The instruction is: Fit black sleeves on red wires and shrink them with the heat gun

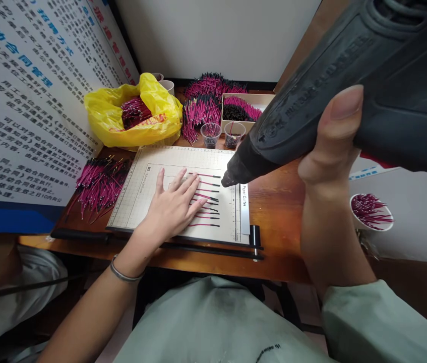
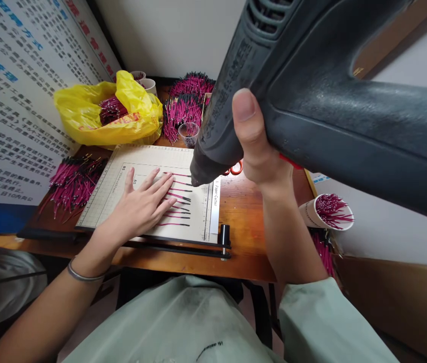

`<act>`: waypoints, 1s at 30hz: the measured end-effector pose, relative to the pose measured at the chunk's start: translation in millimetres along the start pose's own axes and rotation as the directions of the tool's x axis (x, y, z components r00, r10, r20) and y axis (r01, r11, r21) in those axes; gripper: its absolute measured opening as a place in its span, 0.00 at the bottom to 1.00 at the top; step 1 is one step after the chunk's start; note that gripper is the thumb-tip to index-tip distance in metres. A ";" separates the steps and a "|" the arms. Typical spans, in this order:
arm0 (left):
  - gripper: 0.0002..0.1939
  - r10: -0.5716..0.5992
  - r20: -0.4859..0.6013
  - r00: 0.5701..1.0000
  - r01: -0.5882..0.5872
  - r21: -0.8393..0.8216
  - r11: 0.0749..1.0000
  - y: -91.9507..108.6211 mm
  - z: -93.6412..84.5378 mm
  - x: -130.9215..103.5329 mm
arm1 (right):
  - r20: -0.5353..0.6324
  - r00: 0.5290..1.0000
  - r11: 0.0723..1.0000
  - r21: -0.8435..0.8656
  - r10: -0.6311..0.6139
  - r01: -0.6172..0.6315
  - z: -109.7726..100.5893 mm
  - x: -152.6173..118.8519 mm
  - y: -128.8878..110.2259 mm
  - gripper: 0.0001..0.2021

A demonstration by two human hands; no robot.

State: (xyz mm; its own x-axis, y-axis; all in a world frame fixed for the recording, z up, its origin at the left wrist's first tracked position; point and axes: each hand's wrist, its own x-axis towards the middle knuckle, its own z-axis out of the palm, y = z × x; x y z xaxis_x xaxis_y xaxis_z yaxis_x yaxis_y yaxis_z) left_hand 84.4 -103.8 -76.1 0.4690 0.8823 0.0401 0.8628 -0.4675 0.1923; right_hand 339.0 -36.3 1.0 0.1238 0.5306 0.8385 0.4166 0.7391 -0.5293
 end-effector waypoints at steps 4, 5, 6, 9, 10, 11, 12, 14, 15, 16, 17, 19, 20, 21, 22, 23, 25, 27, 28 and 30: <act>0.30 -0.013 -0.037 0.999 0.012 -0.008 1.000 1.0 1.2 -6.1 | -0.002 1.000 1.000 -0.026 -0.007 0.006 1.6 -2.4 2.0 0.35; 0.30 -0.020 -0.057 0.998 0.020 -0.012 1.000 1.4 0.8 -5.9 | -0.007 1.000 1.000 -0.028 -0.006 0.006 2.3 -2.8 3.1 0.34; 0.29 -0.031 -0.080 0.996 0.030 -0.016 0.999 1.6 -0.2 -4.4 | -0.011 1.000 1.000 -0.028 -0.006 0.006 3.1 -3.0 4.3 0.34; 0.22 -0.086 -0.187 0.979 0.080 -0.040 0.996 0.7 -6.0 6.2 | 0.020 1.000 1.000 -0.025 -0.004 0.004 5.2 -3.0 7.8 0.34; 0.20 -0.112 -0.228 0.967 0.103 -0.051 0.993 -0.2 -8.5 11.1 | 0.038 0.999 1.000 -0.025 -0.001 0.002 5.8 -3.1 8.8 0.35; 0.19 -0.141 -0.266 0.954 0.128 -0.064 0.990 -1.4 -10.8 16.3 | 0.048 0.999 1.000 -0.029 0.010 -0.008 6.2 -3.4 9.9 0.36; 0.18 -0.167 -0.294 0.941 0.151 -0.077 0.986 -2.7 -12.9 21.5 | 0.048 0.999 0.999 -0.036 0.025 -0.023 6.6 -3.9 11.2 0.36; 0.15 -0.200 -0.309 0.930 0.179 -0.094 0.979 -5.7 -15.4 31.4 | 0.032 0.998 0.997 -0.051 0.057 -0.056 6.9 -5.9 15.2 0.36; 0.12 -0.206 -0.295 0.933 0.185 -0.097 0.978 -7.4 -15.6 36.0 | 0.030 0.997 0.996 -0.056 0.065 -0.063 6.8 -7.0 18.0 0.35; 0.09 -0.205 -0.266 0.942 0.185 -0.100 0.978 -9.2 -15.0 40.6 | 0.038 0.997 0.997 -0.054 0.060 -0.058 6.5 -8.0 21.0 0.34; 0.08 -0.201 -0.228 0.952 0.182 -0.104 0.978 -11.1 -13.9 45.2 | 0.048 0.998 0.998 -0.047 0.050 -0.048 6.1 -8.8 24.1 0.33; 0.11 -0.198 -0.161 0.967 0.179 -0.122 0.976 -16.1 -10.4 55.6 | 0.063 0.998 0.999 -0.029 0.022 -0.020 5.3 -8.9 28.8 0.34; 0.13 -0.198 -0.139 0.970 0.180 -0.133 0.975 -19.2 -8.6 61.6 | 0.061 0.998 1.000 -0.023 0.010 -0.009 5.1 -8.2 29.8 0.35; 0.15 -0.200 -0.126 0.972 0.181 -0.144 0.973 -22.6 -7.1 68.1 | 0.059 0.998 1.000 -0.021 0.003 -0.002 5.0 -7.2 29.5 0.36; 0.16 -0.201 -0.117 0.973 0.183 -0.153 0.971 -26.2 -6.0 74.9 | 0.052 0.999 1.000 -0.023 0.002 -0.001 5.1 -6.0 28.0 0.37; 0.16 -0.200 -0.107 0.974 0.182 -0.159 0.970 -29.8 -5.4 81.6 | 0.039 0.999 1.000 -0.025 0.013 -0.012 5.5 -4.6 25.7 0.36; 0.13 -0.185 -0.075 0.980 0.170 -0.173 0.970 -36.1 -5.9 92.8 | 0.019 0.999 0.999 -0.019 0.042 -0.042 6.6 -2.3 19.5 0.37; 0.11 -0.145 -0.026 0.989 0.137 -0.199 0.970 -40.2 -7.8 98.2 | 0.001 0.998 0.998 -0.004 0.064 -0.064 7.9 -1.1 13.8 0.41; 0.11 -0.118 0.002 0.993 0.116 -0.217 0.969 -41.2 -9.0 98.1 | -0.011 0.997 0.997 0.004 0.071 -0.071 8.4 -1.1 11.6 0.42; 0.12 -0.059 0.059 0.997 0.072 -0.259 0.963 -41.8 -11.4 93.0 | -0.028 0.997 0.998 0.006 0.068 -0.068 8.8 -2.1 8.3 0.41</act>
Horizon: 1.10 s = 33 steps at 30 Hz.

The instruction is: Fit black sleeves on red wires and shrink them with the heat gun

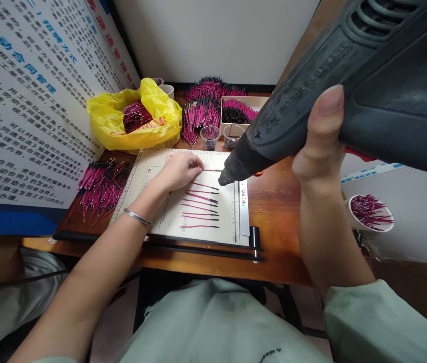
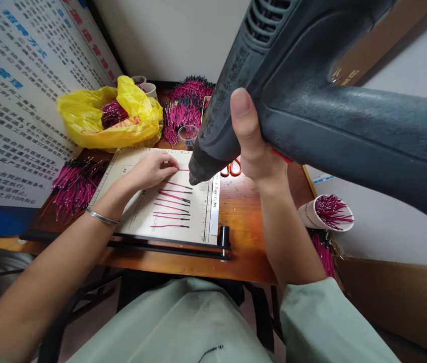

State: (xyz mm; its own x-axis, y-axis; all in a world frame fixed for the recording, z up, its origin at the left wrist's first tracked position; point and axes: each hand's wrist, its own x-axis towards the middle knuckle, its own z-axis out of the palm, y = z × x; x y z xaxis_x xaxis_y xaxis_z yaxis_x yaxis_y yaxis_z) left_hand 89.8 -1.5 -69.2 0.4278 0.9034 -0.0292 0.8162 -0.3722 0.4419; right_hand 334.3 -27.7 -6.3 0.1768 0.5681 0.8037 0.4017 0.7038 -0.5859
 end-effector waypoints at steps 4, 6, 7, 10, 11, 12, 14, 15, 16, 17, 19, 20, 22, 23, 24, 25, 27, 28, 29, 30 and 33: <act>0.12 0.057 0.100 0.993 -0.052 -0.051 0.997 1.3 -3.7 -17.3 | 0.039 0.999 0.999 -0.040 -0.004 0.006 -2.2 -3.4 -3.1 0.39; 0.11 0.066 0.127 0.990 -0.060 -0.056 0.997 2.3 -5.8 -22.7 | 0.060 0.998 0.998 -0.060 0.002 0.001 -3.5 -4.4 -3.1 0.38; 0.11 0.066 0.135 0.989 -0.059 -0.054 0.997 2.9 -6.7 -24.2 | 0.064 0.998 0.998 -0.067 0.002 0.003 -4.0 -4.7 -2.8 0.37; 0.13 0.039 0.119 0.992 -0.036 -0.024 0.999 5.2 -7.9 -28.1 | 0.076 0.997 0.996 -0.090 0.000 0.007 -4.5 -5.1 -1.9 0.34; 0.15 0.024 0.096 0.995 -0.023 -0.006 1.000 6.4 -7.3 -30.6 | 0.074 0.997 0.996 -0.091 0.000 0.006 -4.6 -5.3 -1.8 0.33; 0.17 0.010 0.069 0.998 -0.011 0.014 1.000 7.9 -6.2 -34.3 | 0.067 0.998 0.996 -0.089 -0.001 0.007 -4.7 -5.5 -1.9 0.32; 0.22 0.000 0.020 1.000 -0.001 0.047 0.999 11.9 -2.1 -45.4 | 0.063 0.998 0.996 -0.086 -0.017 0.022 -5.2 -6.0 -2.0 0.31; 0.24 0.007 0.008 1.000 -0.007 0.063 0.998 14.3 0.8 -52.2 | 0.068 0.997 0.996 -0.083 -0.032 0.037 -5.6 -6.3 -1.9 0.31; 0.26 0.019 0.010 1.000 -0.019 0.080 0.997 16.8 4.0 -59.2 | 0.078 0.996 0.996 -0.081 -0.042 0.049 -6.1 -6.7 -1.7 0.31; 0.27 0.032 0.025 0.999 -0.034 0.103 0.994 19.2 7.4 -66.0 | 0.089 0.995 0.996 -0.081 -0.041 0.048 -6.6 -7.1 -1.3 0.31; 0.30 0.037 0.074 0.997 -0.050 0.180 0.982 23.4 13.9 -76.7 | 0.087 0.996 0.995 -0.089 -0.031 0.039 -7.6 -8.0 -0.4 0.30; 0.30 0.028 0.093 0.995 -0.048 0.218 0.975 25.1 16.7 -80.1 | 0.082 0.996 0.994 -0.101 -0.030 0.039 -8.0 -8.3 0.2 0.29; 0.31 0.001 0.105 0.995 -0.030 0.278 0.960 27.2 20.9 -83.3 | 0.083 0.996 0.990 -0.134 -0.036 0.046 -9.0 -8.8 1.2 0.28; 0.32 -0.011 0.098 0.995 -0.019 0.297 0.955 27.8 22.3 -83.6 | 0.093 0.995 0.987 -0.147 -0.043 0.056 -9.4 -8.8 1.8 0.29; 0.32 -0.020 0.091 0.996 -0.009 0.311 0.950 28.2 23.2 -83.4 | 0.107 0.993 0.986 -0.155 -0.046 0.062 -9.8 -8.7 2.4 0.30; 0.32 -0.025 0.081 0.996 -0.002 0.320 0.948 28.5 23.7 -83.2 | 0.114 0.993 0.985 -0.159 -0.043 0.061 -10.1 -8.7 3.0 0.31; 0.32 -0.026 0.044 0.999 0.010 0.323 0.946 29.3 23.5 -82.8 | 0.116 0.992 0.985 -0.157 -0.047 0.065 -10.5 -8.8 4.4 0.30; 0.32 -0.023 0.012 1.000 0.018 0.320 0.947 29.9 22.9 -82.6 | 0.118 0.992 0.985 -0.155 -0.055 0.073 -10.5 -9.0 5.2 0.29; 0.31 -0.023 -0.032 0.999 0.032 0.316 0.948 30.7 21.9 -82.2 | 0.118 0.991 0.985 -0.153 -0.058 0.076 -10.5 -9.3 6.0 0.28; 0.31 -0.028 -0.087 0.996 0.054 0.310 0.949 31.5 20.8 -81.6 | 0.117 0.991 0.985 -0.150 -0.064 0.082 -10.4 -9.7 6.7 0.28; 0.29 -0.069 -0.254 0.965 0.141 0.275 0.951 33.6 17.6 -78.4 | 0.115 0.991 0.986 -0.139 -0.076 0.091 -10.1 -10.8 7.0 0.29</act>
State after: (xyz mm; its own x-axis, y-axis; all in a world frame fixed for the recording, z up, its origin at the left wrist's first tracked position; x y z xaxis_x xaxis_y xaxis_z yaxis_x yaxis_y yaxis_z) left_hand 90.5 -88.6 -67.9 0.2575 0.9514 0.1686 0.9434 -0.2853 0.1692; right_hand 344.3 -33.1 -18.0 0.0418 0.5584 0.8285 0.5374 0.6865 -0.4898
